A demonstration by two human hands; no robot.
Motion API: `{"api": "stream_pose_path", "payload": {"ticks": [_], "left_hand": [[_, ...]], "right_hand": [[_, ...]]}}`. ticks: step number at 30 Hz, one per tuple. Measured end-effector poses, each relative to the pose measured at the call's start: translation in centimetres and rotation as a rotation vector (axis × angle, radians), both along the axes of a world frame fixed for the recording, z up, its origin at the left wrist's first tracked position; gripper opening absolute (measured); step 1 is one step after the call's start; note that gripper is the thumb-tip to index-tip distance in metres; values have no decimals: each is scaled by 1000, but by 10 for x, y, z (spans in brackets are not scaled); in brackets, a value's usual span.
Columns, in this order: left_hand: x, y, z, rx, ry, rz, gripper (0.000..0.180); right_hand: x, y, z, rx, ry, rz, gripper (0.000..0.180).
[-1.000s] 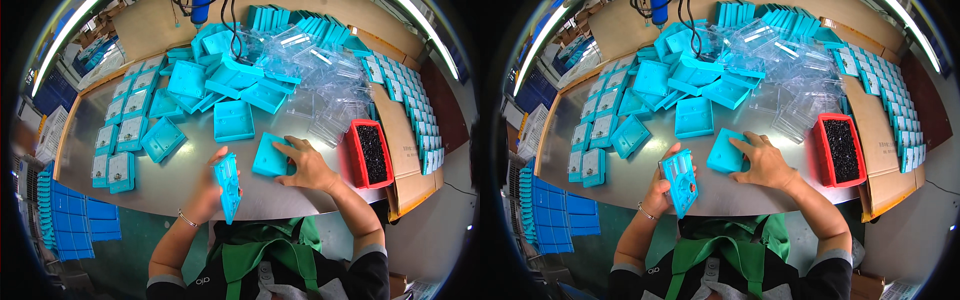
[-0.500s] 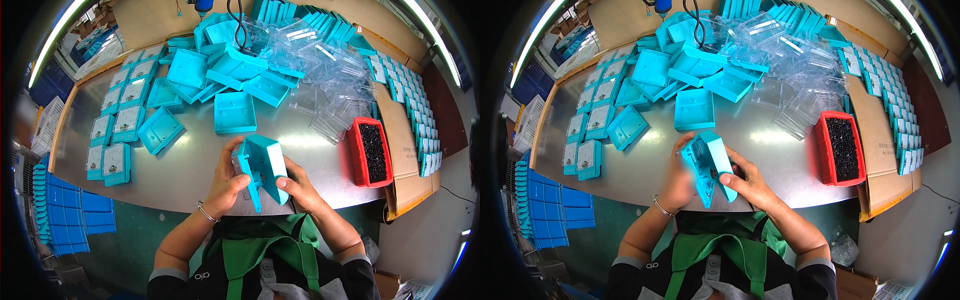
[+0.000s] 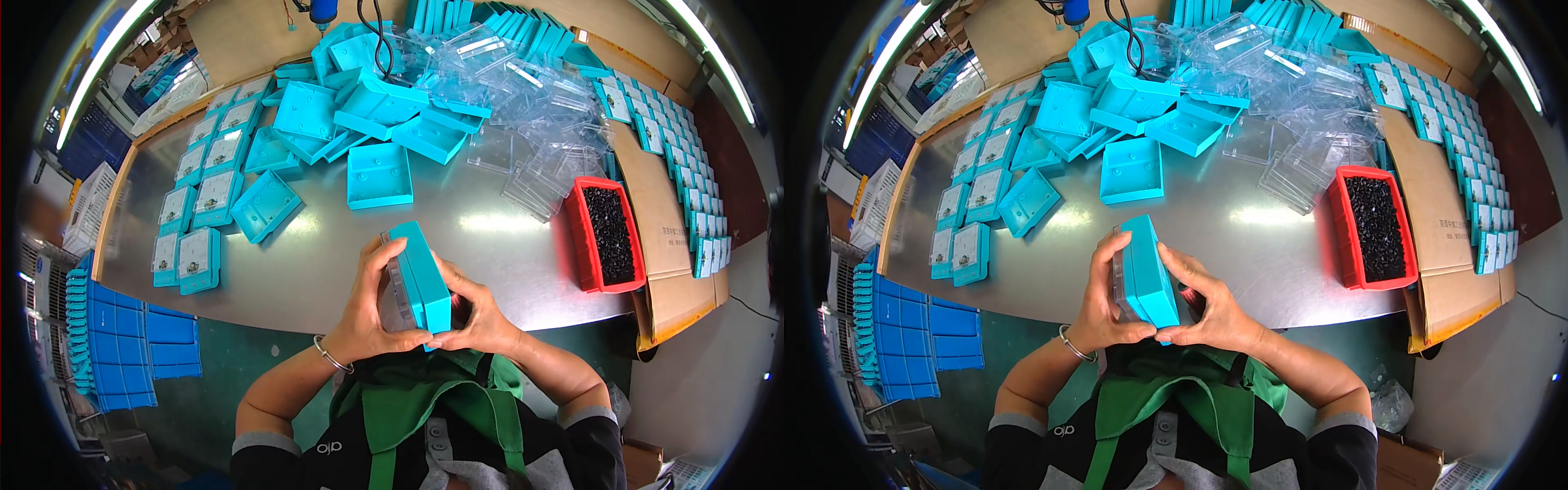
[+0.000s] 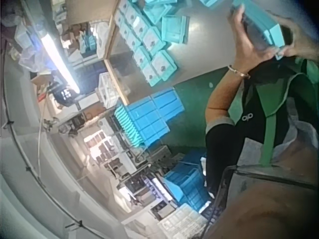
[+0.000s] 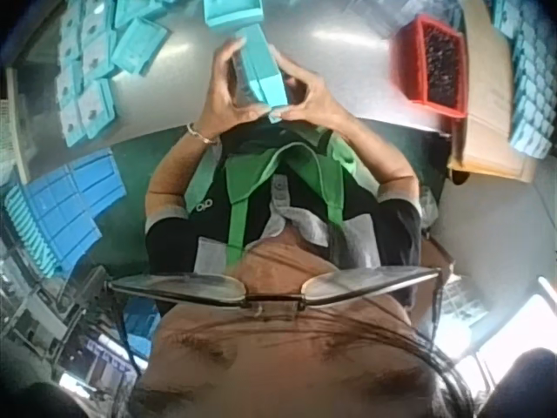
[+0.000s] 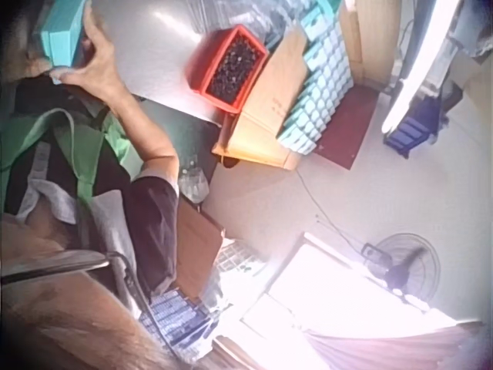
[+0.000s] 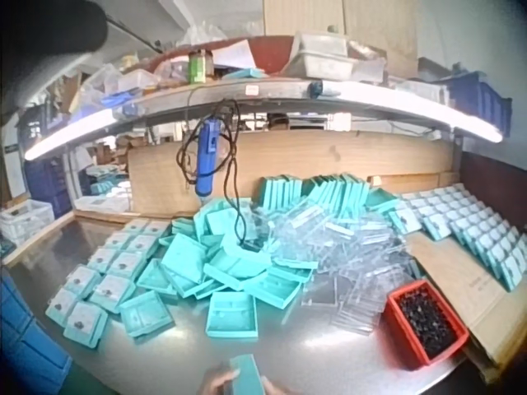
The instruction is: The person assembles small teal-colored electrical meter units at a workstation. They use a screwdriver to tighten screws on the meter face, then place a clear plastic cover over the unit and secure it into a teal housing. The person repeats this process for multiple units, stacking the finished assemblies on the table.
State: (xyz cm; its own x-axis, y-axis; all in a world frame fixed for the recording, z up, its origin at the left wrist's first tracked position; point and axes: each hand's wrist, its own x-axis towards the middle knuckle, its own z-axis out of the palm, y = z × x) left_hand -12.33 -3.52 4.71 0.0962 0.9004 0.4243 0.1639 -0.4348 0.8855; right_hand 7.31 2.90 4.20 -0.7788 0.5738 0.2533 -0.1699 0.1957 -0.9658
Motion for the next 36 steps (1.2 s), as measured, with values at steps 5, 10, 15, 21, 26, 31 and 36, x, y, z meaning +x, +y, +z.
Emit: {"api": "stream_pose_path", "payload": {"ticks": [5,10,15,21,26,31,36], "left_hand": [[16,1,4,-160,-412,96,100],[7,-11,-7,226,106,539,103],[18,-25,-1,419,494,835,107],[-21,-31,-9,441,433,700,106],[-87,-56,-16,269,484,536,79],[-90,-59,-38,324,972,232,41],[-94,-45,-31,224,902,201,50]], "right_hand": [[-7,0,16,124,-125,-130,94],[-11,-10,50,387,-207,-195,77],[-45,-22,40,746,-189,-476,49],[-69,-9,45,701,-199,-329,47],[-74,43,22,-13,-410,-91,44],[-85,51,29,-145,-680,-118,44],[-150,53,82,856,-711,-163,28]]}}
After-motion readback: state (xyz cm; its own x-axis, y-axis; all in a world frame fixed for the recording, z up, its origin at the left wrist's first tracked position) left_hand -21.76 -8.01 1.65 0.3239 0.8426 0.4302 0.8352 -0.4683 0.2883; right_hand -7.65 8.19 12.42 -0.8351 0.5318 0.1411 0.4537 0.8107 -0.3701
